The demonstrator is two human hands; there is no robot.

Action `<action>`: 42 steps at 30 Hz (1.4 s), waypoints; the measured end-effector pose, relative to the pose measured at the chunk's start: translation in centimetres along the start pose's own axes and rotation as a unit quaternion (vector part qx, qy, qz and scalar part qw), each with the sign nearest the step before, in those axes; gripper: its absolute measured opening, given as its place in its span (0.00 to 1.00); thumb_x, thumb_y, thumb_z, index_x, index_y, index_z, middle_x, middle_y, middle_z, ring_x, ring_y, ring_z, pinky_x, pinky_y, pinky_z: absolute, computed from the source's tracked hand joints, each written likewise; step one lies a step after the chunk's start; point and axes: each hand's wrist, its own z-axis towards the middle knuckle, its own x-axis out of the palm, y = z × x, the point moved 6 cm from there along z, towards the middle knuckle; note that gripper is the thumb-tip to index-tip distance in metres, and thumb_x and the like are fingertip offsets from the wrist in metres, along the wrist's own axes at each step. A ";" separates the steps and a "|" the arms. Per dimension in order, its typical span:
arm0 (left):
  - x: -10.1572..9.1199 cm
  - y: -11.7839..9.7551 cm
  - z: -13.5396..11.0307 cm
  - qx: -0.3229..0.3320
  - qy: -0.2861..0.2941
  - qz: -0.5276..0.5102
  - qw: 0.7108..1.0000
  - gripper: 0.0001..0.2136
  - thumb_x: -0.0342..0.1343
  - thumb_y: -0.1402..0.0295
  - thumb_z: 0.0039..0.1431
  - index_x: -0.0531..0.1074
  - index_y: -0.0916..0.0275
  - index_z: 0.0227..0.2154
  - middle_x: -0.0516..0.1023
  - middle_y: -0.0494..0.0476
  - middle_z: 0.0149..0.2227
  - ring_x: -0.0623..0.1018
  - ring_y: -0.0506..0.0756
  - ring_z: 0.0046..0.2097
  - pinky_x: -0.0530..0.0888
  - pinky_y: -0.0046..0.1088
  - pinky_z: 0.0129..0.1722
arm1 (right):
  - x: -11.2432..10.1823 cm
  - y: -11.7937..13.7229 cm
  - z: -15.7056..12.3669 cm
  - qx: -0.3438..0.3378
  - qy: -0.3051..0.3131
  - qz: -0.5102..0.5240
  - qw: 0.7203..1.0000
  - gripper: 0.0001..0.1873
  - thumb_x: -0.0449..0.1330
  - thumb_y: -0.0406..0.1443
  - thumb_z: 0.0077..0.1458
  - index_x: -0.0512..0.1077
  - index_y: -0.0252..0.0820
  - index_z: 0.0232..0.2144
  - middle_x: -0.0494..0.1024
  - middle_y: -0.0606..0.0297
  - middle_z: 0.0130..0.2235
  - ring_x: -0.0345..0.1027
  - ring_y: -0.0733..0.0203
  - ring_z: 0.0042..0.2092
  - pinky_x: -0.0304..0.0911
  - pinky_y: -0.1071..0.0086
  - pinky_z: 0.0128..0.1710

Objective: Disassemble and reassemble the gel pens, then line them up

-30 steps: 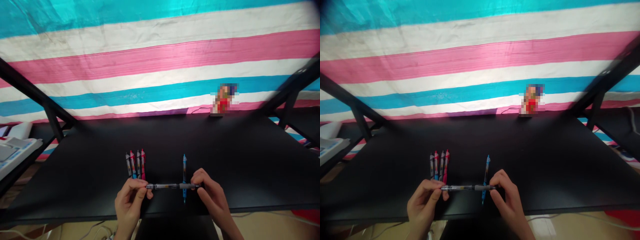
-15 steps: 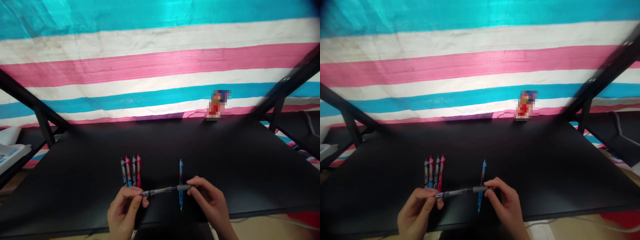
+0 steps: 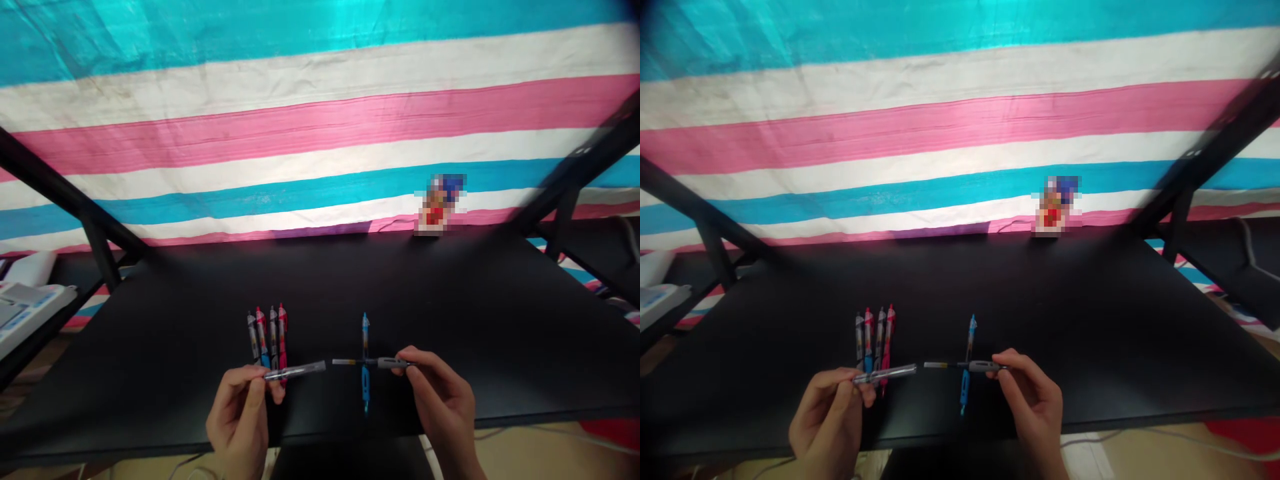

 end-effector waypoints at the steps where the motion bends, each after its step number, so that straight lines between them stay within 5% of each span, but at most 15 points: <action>1: -0.1 -0.1 0.1 0.004 -0.010 -0.004 1.000 0.05 0.70 0.67 0.60 0.82 0.62 0.34 0.80 0.50 0.24 0.79 0.49 0.23 0.78 0.20 0.26 | -0.3 -0.2 0.0 -0.006 -0.007 0.002 1.000 0.09 0.67 0.32 0.62 0.86 0.48 0.42 0.84 0.62 0.35 0.80 0.60 0.33 0.75 0.71 0.34; 29: 0.1 0.0 -0.3 -0.003 0.014 0.015 1.000 0.05 0.69 0.67 0.61 0.82 0.63 0.34 0.79 0.52 0.23 0.78 0.51 0.22 0.77 0.24 0.23 | 0.1 0.7 -0.8 0.025 -0.044 0.021 0.999 0.09 0.65 0.32 0.64 0.85 0.48 0.41 0.81 0.62 0.35 0.75 0.57 0.36 0.69 0.64 0.40; 36: 0.3 0.0 -0.5 -0.011 0.018 0.042 0.999 0.07 0.69 0.66 0.61 0.81 0.64 0.33 0.79 0.52 0.24 0.78 0.51 0.23 0.77 0.25 0.25 | 1.2 1.5 -0.6 0.026 0.011 0.021 0.999 0.08 0.65 0.35 0.66 0.85 0.48 0.40 0.81 0.62 0.34 0.75 0.58 0.35 0.70 0.67 0.37; 42: 1.6 -0.4 -1.4 -0.049 0.029 0.088 0.994 0.08 0.68 0.63 0.62 0.80 0.62 0.32 0.79 0.51 0.25 0.77 0.50 0.24 0.76 0.24 0.28 | 3.1 1.5 -0.1 -0.011 0.145 -0.085 0.986 0.08 0.65 0.34 0.66 0.84 0.49 0.43 0.84 0.62 0.37 0.78 0.58 0.36 0.70 0.71 0.35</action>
